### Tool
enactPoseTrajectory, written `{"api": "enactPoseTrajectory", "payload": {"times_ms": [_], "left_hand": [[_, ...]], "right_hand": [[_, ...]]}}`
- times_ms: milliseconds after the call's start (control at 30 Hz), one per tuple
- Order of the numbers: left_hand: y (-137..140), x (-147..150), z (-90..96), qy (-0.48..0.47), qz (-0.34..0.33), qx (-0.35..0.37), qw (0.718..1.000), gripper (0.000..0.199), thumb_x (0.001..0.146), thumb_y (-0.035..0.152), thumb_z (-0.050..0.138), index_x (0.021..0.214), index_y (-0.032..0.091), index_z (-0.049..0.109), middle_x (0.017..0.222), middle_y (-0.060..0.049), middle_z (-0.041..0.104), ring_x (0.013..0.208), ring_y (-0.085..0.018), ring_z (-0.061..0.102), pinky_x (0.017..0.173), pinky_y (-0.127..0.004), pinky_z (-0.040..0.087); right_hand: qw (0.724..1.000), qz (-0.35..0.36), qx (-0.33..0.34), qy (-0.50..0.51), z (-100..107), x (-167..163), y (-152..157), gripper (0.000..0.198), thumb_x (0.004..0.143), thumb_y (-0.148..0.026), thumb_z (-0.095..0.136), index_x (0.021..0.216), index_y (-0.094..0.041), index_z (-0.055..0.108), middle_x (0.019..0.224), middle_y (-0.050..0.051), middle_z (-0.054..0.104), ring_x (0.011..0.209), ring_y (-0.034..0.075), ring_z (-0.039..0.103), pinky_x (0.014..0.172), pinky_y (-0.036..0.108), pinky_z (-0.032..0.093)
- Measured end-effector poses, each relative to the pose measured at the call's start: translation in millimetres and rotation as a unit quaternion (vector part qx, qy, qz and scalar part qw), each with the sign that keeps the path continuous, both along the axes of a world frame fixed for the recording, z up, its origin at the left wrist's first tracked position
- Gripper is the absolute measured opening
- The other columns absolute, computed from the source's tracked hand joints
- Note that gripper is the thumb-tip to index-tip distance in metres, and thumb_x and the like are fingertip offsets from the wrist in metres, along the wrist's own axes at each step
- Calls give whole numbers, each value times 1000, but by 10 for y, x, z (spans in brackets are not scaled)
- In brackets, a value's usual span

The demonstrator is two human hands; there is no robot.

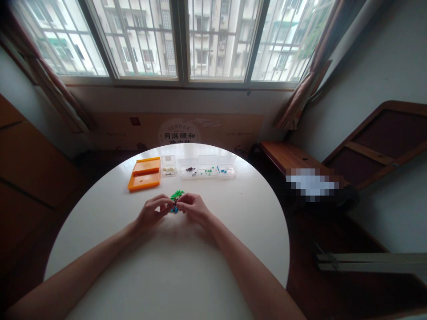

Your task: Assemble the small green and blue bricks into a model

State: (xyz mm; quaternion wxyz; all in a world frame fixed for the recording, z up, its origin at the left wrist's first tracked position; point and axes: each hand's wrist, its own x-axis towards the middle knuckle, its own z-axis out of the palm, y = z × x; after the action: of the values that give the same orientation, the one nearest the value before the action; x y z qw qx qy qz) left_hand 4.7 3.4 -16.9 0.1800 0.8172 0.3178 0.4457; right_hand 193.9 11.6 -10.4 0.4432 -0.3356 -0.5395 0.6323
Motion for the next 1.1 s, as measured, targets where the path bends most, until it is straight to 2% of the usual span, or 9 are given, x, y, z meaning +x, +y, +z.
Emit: {"api": "enactPoseTrajectory", "payload": {"times_ms": [267, 600, 1100], "left_hand": [[-19, 8, 36, 19, 9, -14, 1000, 11, 83, 24, 60, 85, 14, 63, 78, -4, 59, 55, -6, 52, 50, -16, 44], [-38, 15, 85, 36, 17, -11, 999, 14, 82, 27, 61, 81, 14, 63, 75, -4, 59, 53, -6, 52, 47, -15, 43], [-11, 4, 33, 23, 6, -11, 1000, 15, 82, 26, 61, 90, 15, 67, 75, -4, 61, 53, -6, 53, 50, -17, 46]], "right_hand": [[1000, 2, 11, -7, -33, -9, 13, 34, 60, -40, 76, 77, -13, 65, 62, 1, 64, 50, 9, 52, 50, 22, 41], [999, 6, 22, -28, 24, -15, -18, 32, 61, -39, 75, 78, -13, 67, 62, 1, 63, 52, 9, 52, 50, 23, 41], [999, 6, 18, -26, 33, -11, -17, 32, 62, -40, 75, 77, -13, 67, 61, 0, 62, 52, 9, 52, 50, 23, 40]]}}
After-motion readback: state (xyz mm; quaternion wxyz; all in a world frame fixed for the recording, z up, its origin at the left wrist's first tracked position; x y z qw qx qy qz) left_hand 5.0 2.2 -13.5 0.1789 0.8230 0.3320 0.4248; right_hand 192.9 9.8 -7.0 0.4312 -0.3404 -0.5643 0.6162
